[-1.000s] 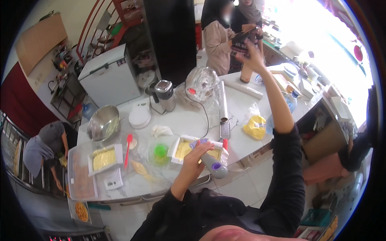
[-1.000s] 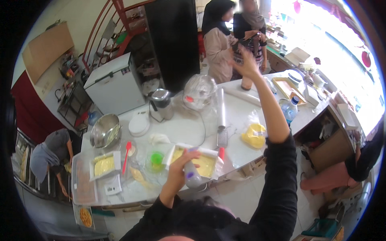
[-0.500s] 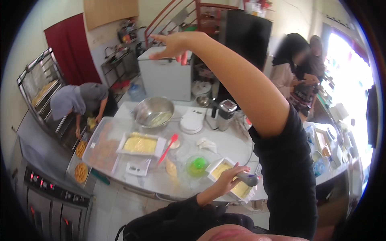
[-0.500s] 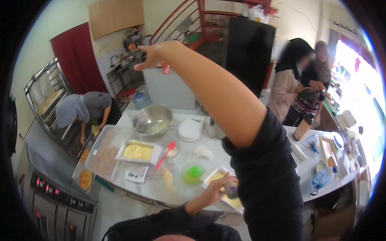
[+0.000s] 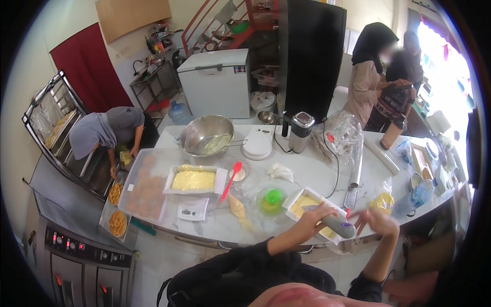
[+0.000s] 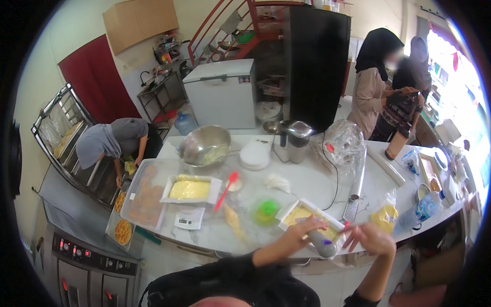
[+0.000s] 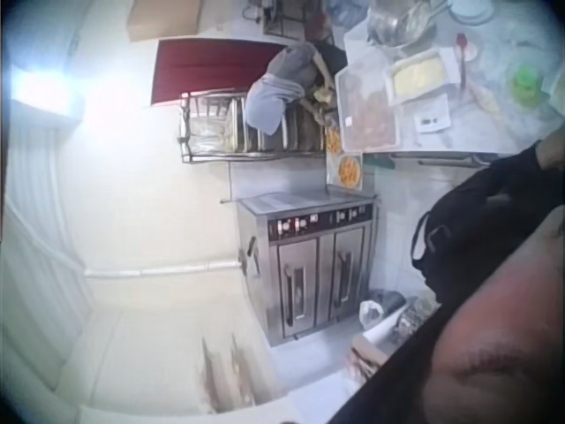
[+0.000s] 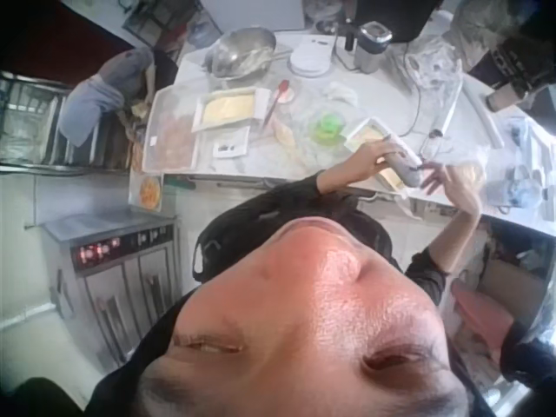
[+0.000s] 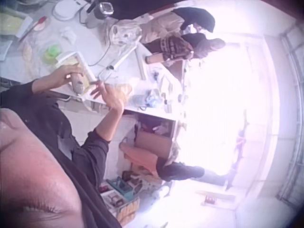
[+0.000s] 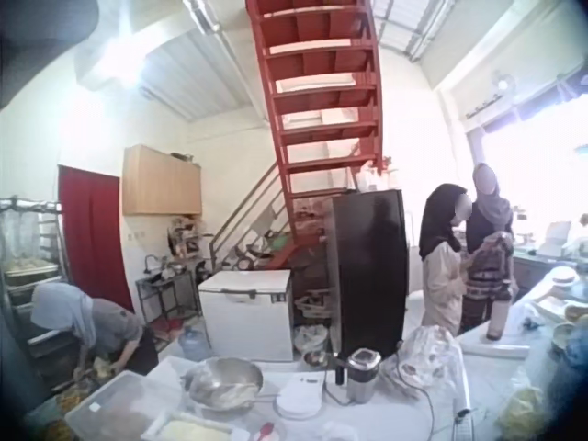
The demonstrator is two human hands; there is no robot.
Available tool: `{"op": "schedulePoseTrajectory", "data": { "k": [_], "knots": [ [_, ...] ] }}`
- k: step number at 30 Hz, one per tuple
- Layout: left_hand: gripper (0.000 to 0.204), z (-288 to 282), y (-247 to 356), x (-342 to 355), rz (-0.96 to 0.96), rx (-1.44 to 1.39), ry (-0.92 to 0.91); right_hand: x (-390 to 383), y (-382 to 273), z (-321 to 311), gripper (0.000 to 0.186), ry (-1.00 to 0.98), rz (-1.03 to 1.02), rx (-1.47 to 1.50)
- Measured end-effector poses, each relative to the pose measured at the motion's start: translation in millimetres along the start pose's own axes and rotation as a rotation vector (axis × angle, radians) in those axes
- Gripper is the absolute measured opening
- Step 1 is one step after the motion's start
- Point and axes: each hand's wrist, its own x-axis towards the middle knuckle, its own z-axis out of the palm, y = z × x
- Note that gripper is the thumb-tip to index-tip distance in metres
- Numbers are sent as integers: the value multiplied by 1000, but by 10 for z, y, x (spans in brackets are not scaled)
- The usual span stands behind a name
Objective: The person scrapes batter from a small ladle into a parchment-lined loaf pan using a spatula, smooths the batter in the pan using spatulas, and adjusts the baking paper and pan by hand.
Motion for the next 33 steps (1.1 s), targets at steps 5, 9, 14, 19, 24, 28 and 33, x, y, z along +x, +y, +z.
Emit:
{"op": "schedulePoseTrajectory", "data": {
  "k": [5,9,14,19,24,28,33],
  "knots": [
    [38,95,120,-26,-8,-31,-161,-430,783,653,71,51,-159,557],
    [42,153,66,-20,9,-25,-178,-438,909,1122,73,221,-130,722],
    [49,196,47,-5,46,-32,-211,-443,895,1142,50,233,-43,757],
    [43,112,108,97,25,-18,-137,-467,997,1014,45,436,79,683],
    [42,33,81,154,-7,-60,-130,-349,920,999,43,446,41,612],
    [40,-23,80,167,-19,-125,-102,-251,919,934,39,403,26,538],
    [38,-55,165,169,51,-143,-92,-222,695,768,39,377,-28,477]
  ]
}}
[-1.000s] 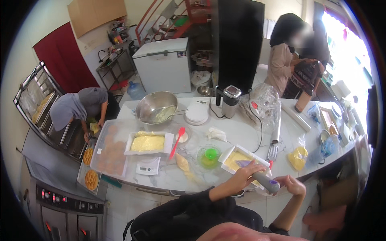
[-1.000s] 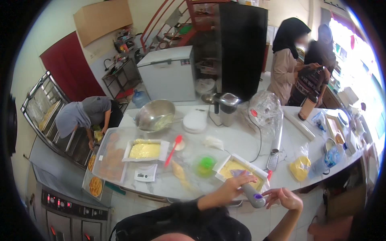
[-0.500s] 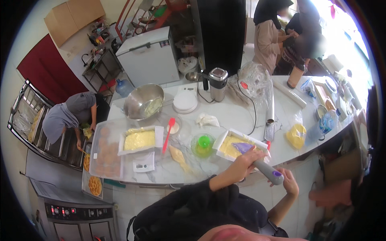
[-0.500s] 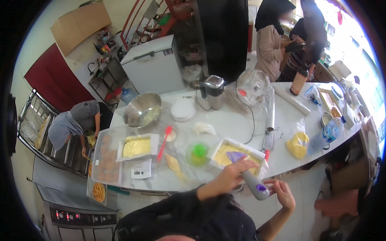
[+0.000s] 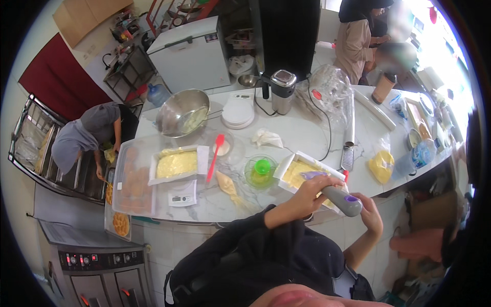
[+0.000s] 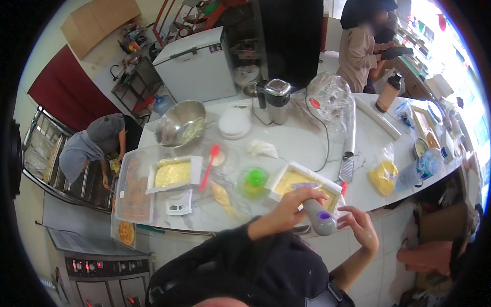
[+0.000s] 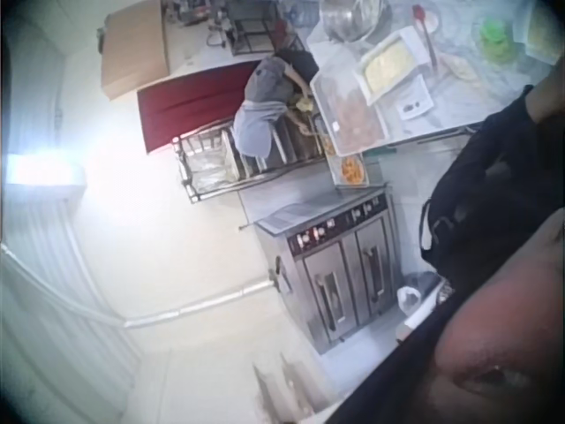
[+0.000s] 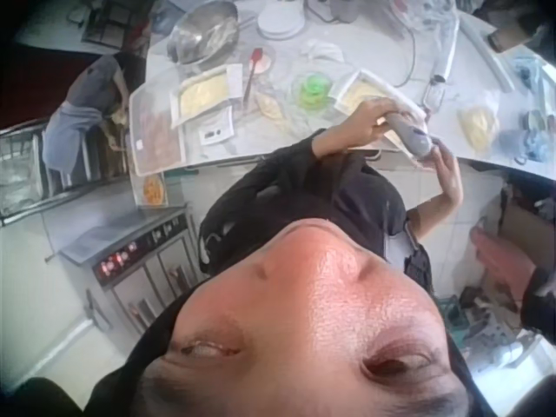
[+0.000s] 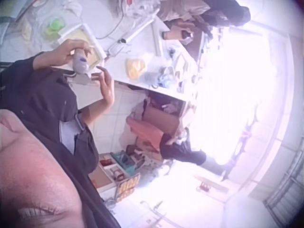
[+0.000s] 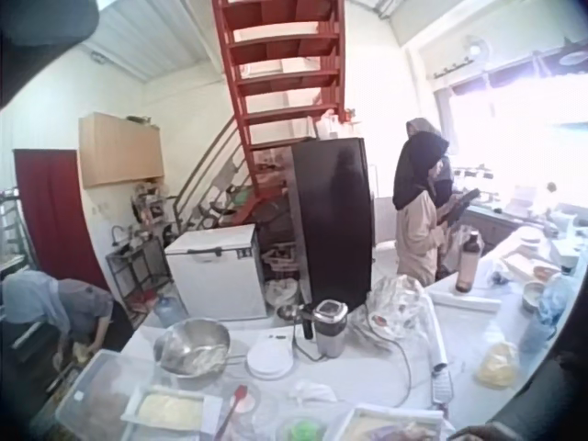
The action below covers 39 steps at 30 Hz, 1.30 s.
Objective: The person scrapes batter from a small ladle into a parchment-lined loaf pan using a spatula, smooths the batter in the pan using spatulas, and adjusts the baking paper and pan by hand.
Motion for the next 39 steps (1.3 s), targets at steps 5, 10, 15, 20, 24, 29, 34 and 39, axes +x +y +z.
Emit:
{"op": "schedulePoseTrajectory", "data": {
  "k": [5,10,15,20,24,29,34,39],
  "knots": [
    [40,-53,-64,-64,-89,13,-11,350,-392,-183,68,-173,-339,13],
    [42,34,-81,55,-87,41,45,771,-1467,-981,66,545,-836,-95],
    [41,-15,-211,-121,3,148,205,2945,-2095,-824,76,170,-21,-224],
    [37,-3,-216,13,-32,-35,148,2611,-3853,1170,61,-333,-485,-1084],
    [37,-6,-273,-1,96,173,273,3143,-4432,2553,64,-754,-317,-1511],
    [33,-112,-328,-164,155,186,507,2926,-4229,3518,90,-495,-478,-1719],
    [30,-213,-511,-141,109,91,448,3417,-4106,3724,97,-569,-477,-1534],
    [24,-369,-564,-149,202,-63,443,3653,-4068,4083,96,-575,-555,-1493]
  ]
}}
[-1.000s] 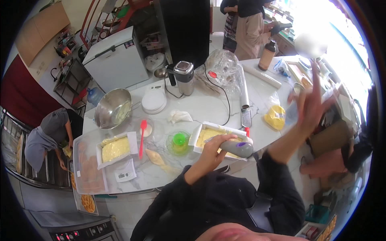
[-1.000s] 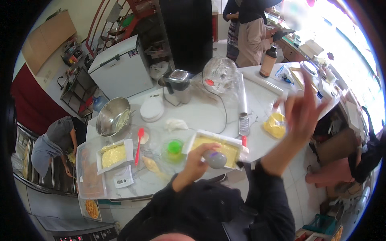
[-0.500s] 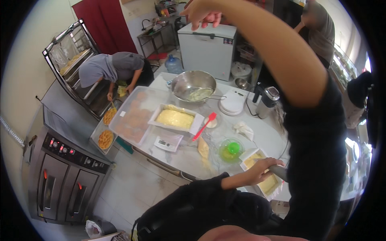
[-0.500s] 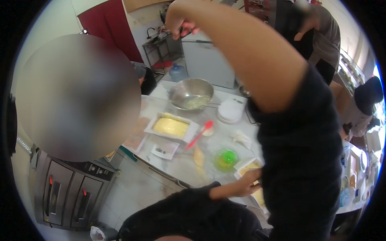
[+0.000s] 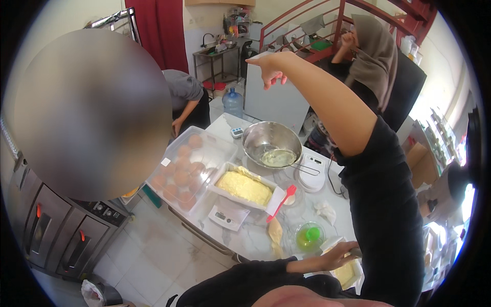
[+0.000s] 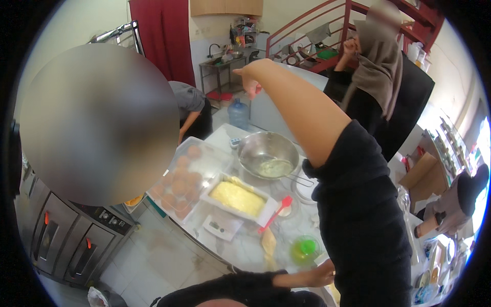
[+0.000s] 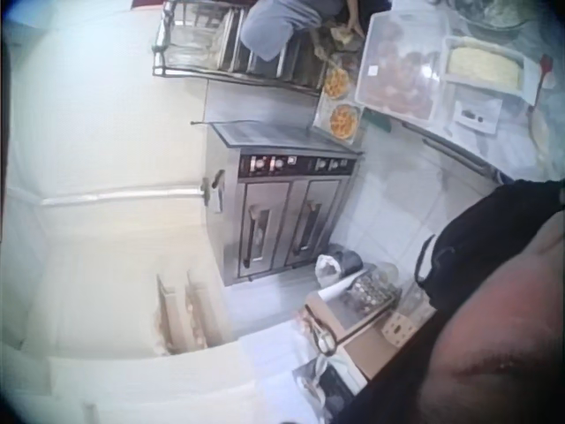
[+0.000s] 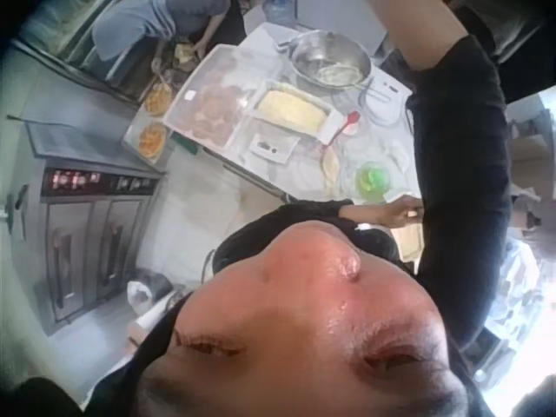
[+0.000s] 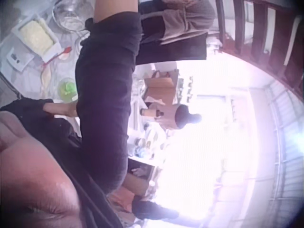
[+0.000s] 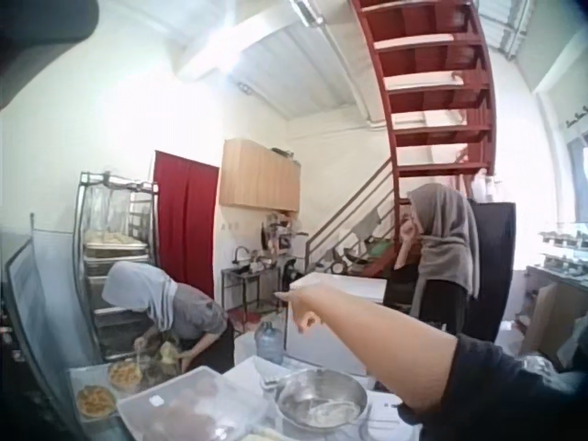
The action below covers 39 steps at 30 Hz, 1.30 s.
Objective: The person scrapes batter from a small ladle into a parchment-lined loaf pan using a spatula, smooths the batter in the pan using spatulas, and adjusts the baking paper and pan by hand.
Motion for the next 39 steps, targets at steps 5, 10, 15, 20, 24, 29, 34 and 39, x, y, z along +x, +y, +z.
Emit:
{"op": "schedulePoseTrajectory", "data": {
  "k": [5,10,15,20,24,29,34,39],
  "knots": [
    [19,-454,286,40,-58,-77,-176,539,-258,74,97,30,-57,-88],
    [21,-413,192,44,69,-165,-87,734,102,40,95,79,-116,84],
    [21,-507,398,170,98,-82,-92,954,72,40,86,139,-339,63],
    [21,-583,440,132,82,-55,-54,918,-134,112,83,249,-284,133],
    [22,-575,474,89,67,-75,-82,973,-1,115,80,240,-237,182],
    [22,-550,574,72,65,-150,-155,924,690,-69,79,249,-330,179],
    [22,-569,583,-74,-24,-196,-147,420,-257,-31,77,113,-12,41],
    [24,-314,405,-123,42,-220,-19,77,-470,-135,85,262,-99,-49]
  ]
}}
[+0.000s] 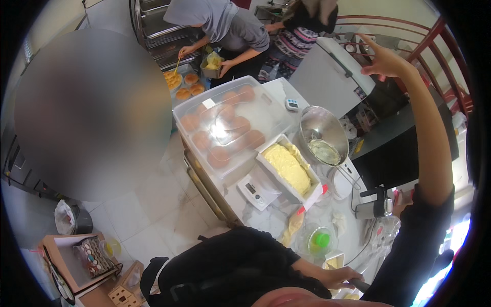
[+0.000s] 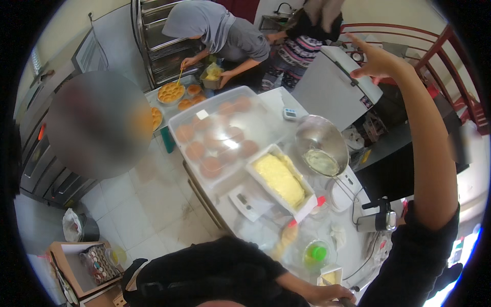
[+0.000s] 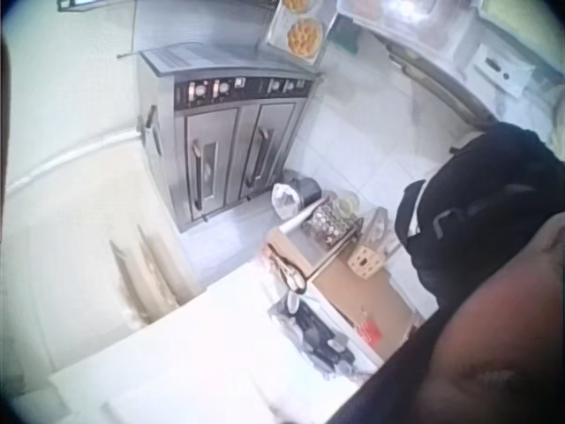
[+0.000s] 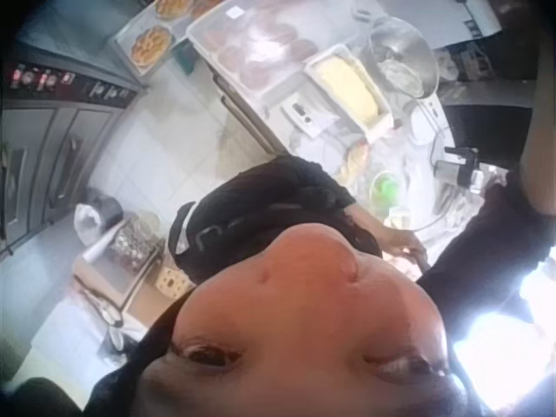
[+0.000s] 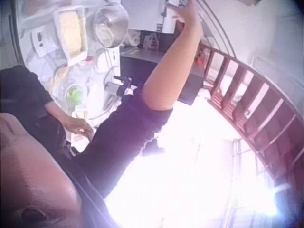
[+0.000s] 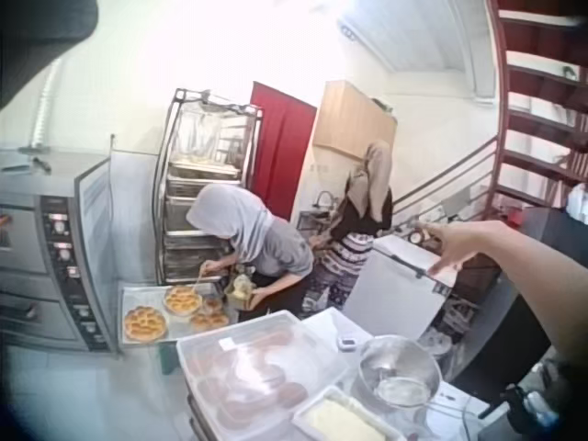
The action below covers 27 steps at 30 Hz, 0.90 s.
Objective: The person scrapes batter from a small ladle into a parchment-lined loaf pan using a spatula, smooths the batter in the pan using spatulas, and adjusts the baking paper and pan by hand.
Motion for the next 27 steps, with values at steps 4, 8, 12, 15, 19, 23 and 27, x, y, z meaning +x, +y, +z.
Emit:
{"op": "schedulePoseTrajectory", "data": {
  "k": [4,8,12,15,19,23,27],
  "knots": [
    [25,20,159,28,-118,-56,-85,233,322,-64,84,-197,-117,-277],
    [26,61,114,0,-87,2,-38,52,17,-72,81,-64,-86,-133],
    [25,108,62,-10,-51,-18,-22,95,246,-77,78,-71,-140,-112],
    [25,14,89,17,-67,20,-29,28,108,-138,74,-121,-64,-71],
    [25,13,120,52,-54,12,-77,-184,172,-230,70,-95,48,-78],
    [23,-25,235,110,-60,-12,-105,-310,271,-301,68,-149,132,-121],
    [22,-77,354,137,-57,37,-76,-385,258,-326,67,-189,164,-170]
  ]
}}
